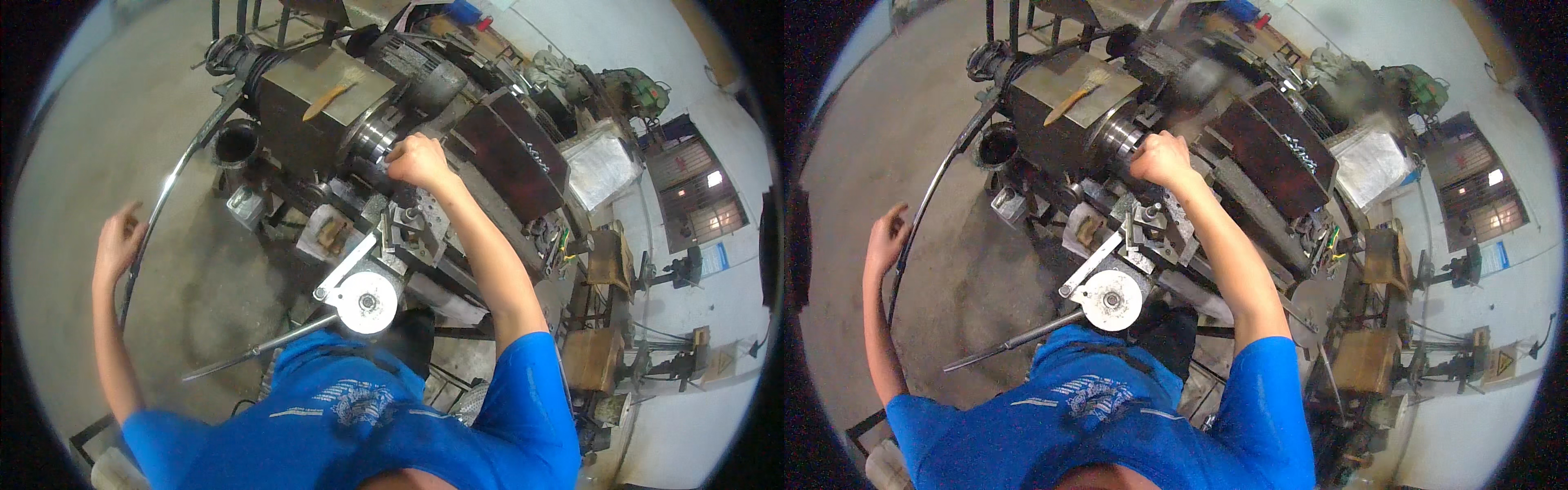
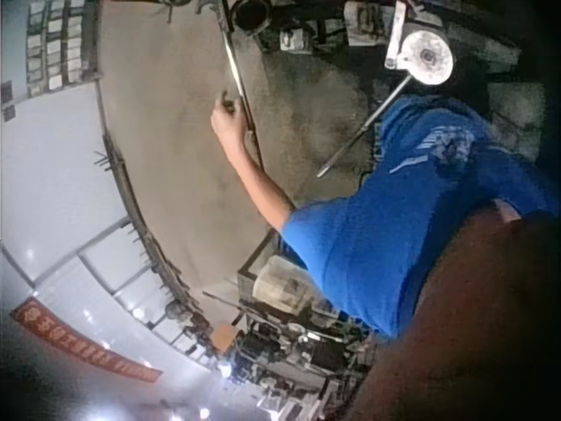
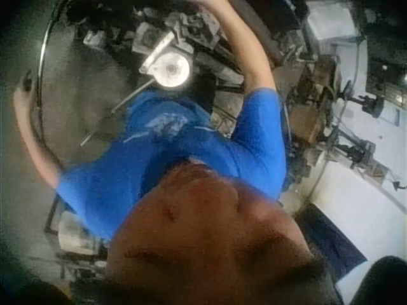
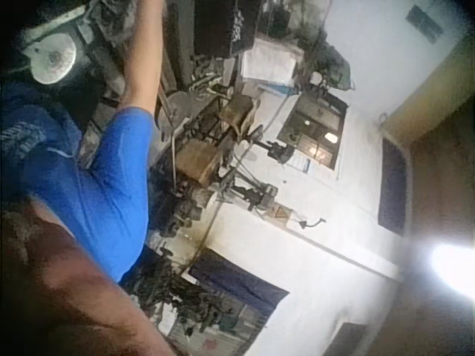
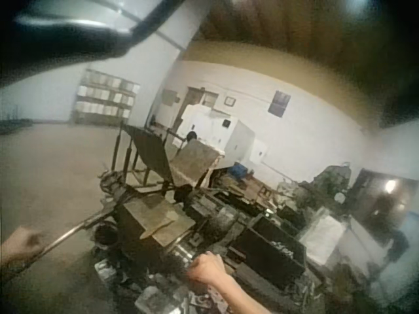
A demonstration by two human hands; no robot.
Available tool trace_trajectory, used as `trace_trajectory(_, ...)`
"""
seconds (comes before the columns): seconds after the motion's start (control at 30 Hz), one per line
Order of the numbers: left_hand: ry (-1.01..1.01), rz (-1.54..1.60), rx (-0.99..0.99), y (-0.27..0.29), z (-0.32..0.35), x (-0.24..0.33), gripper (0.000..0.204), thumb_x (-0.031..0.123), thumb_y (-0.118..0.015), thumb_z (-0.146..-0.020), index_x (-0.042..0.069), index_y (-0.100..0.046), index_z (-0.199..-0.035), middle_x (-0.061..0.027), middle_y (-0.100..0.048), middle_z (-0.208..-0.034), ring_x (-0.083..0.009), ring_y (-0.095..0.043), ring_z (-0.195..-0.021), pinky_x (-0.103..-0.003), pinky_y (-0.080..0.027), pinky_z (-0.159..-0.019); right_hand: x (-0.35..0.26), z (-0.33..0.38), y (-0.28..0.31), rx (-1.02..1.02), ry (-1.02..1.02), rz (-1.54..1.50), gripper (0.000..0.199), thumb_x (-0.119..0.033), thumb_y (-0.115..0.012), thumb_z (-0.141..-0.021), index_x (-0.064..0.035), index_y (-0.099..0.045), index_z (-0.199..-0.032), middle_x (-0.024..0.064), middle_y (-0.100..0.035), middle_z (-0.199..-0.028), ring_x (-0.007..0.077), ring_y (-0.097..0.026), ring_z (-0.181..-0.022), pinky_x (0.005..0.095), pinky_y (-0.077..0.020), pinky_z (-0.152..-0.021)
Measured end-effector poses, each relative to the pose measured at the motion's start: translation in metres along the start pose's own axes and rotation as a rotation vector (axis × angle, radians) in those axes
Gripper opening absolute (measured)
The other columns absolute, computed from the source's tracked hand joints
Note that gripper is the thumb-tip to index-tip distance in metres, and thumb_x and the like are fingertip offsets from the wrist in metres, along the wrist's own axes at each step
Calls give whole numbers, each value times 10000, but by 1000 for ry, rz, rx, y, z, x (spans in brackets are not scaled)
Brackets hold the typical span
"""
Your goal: The person operates a metal turning lathe, repeatedly inserting small metal pieces into the chuck, engaging the cutting tool, and collecting the finished parts in a mesh basket. The operator uses a long metal rod to assist with loading and unloading the workpieces.
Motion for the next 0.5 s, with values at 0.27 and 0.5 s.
trace_trajectory(0.27,166,-96,-64,-33,39,-36,241,152,-618,-782,-34,-542,-916,-224,-564,-728,-366,-552,-700,-431,-432,-660,-2,-2,3,-136,-75,-81,333,-273,-635,-514,-195,-732,-823,97,-679,-858,266,-634,-839,360,-476,-781)
trace_trajectory(0.5,79,-338,124,-35,29,-44,93,-18,-503,-686,-20,-539,-772,-249,-572,-763,-431,-540,-776,-503,-426,-699,-4,-6,0,-117,-14,-24,438,-300,-616,-516,-177,-718,-923,165,-659,-824,301,-639,-805,355,-493,-747)
Point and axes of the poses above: each hand's wrist, its own z-axis away from the middle knuckle, its own y-axis out of the back of the hand, x = y × z, the point moved 6 cm from there along -z, towards the middle knuckle
